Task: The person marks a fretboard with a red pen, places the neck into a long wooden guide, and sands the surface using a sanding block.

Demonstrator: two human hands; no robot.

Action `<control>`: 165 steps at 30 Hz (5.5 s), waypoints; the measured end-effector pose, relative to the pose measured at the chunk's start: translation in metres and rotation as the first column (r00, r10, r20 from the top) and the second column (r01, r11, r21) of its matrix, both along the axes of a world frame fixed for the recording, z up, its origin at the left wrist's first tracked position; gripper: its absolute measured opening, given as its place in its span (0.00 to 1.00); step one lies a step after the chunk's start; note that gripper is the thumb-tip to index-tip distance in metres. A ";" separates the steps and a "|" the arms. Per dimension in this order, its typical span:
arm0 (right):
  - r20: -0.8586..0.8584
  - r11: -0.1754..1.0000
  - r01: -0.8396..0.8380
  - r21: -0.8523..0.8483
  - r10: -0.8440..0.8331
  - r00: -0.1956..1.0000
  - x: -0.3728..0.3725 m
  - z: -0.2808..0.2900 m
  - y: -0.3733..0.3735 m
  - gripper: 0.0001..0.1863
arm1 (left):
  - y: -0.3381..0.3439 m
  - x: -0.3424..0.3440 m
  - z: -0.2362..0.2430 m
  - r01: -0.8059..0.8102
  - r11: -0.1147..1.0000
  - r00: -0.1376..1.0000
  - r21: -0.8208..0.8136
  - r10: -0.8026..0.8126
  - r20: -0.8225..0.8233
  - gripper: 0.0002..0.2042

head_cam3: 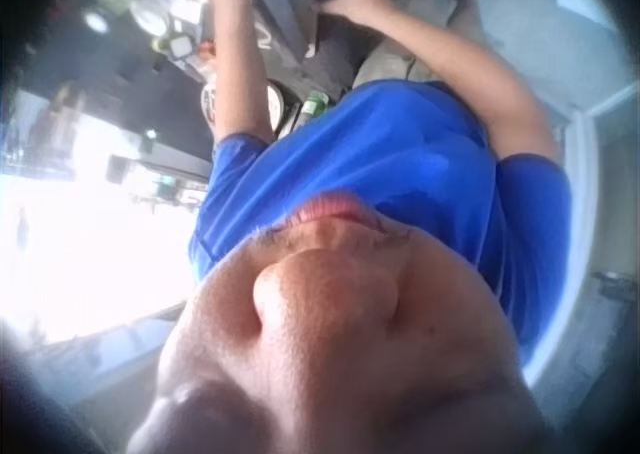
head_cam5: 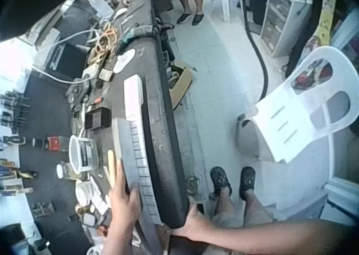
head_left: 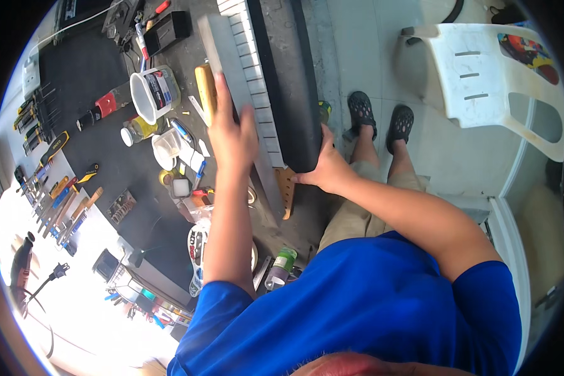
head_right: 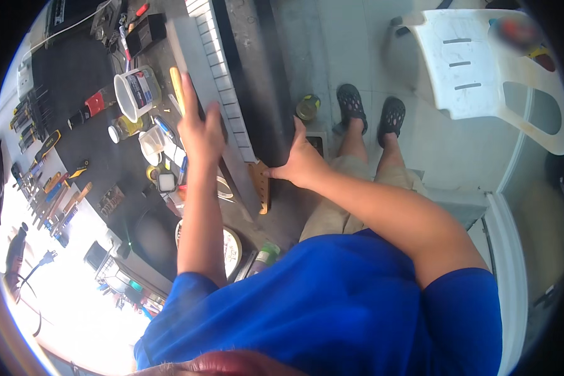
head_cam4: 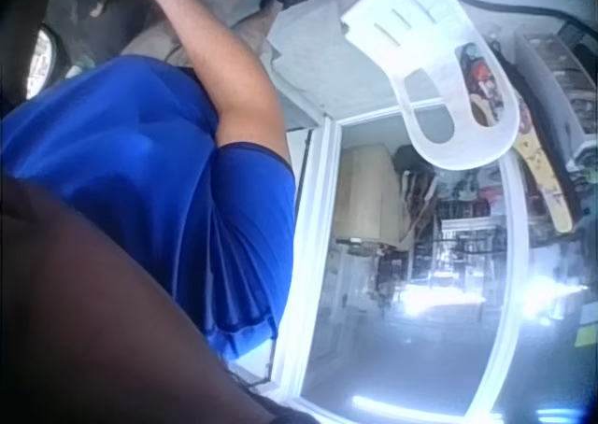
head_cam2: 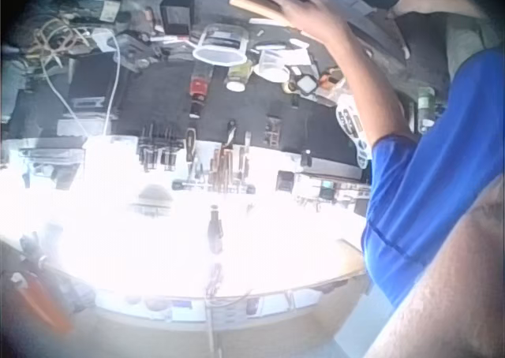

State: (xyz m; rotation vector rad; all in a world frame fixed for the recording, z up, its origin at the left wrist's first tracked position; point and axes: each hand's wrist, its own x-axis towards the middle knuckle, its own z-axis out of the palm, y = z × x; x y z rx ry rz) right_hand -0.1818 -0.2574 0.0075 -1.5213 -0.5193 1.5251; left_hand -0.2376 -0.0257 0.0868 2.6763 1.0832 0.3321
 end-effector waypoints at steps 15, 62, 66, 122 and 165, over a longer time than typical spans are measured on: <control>-0.022 1.000 -0.003 0.015 0.004 1.000 0.000 0.000 -0.001 0.75 | 0.011 0.030 0.017 -0.112 0.988 0.993 -0.109 0.108 -0.037 0.37; -0.079 1.000 -0.019 -0.018 0.018 0.997 0.010 -0.007 -0.004 0.77 | -0.069 -0.013 0.006 -0.070 0.976 0.997 -0.206 0.064 -0.035 0.34; -0.091 0.997 -0.072 -0.024 0.070 0.993 0.011 0.001 -0.001 0.77 | -0.007 0.062 0.026 -0.142 0.975 0.986 -0.170 0.123 -0.114 0.33; -0.105 0.994 -0.096 -0.061 0.089 0.990 0.019 -0.001 0.002 0.78 | -0.025 0.046 0.017 -0.128 0.982 0.982 -0.141 0.105 -0.159 0.34; -0.044 0.999 0.015 0.051 -0.012 0.999 0.002 -0.016 -0.006 0.75 | -0.054 -0.030 0.005 -0.083 0.984 0.997 -0.155 0.082 -0.012 0.36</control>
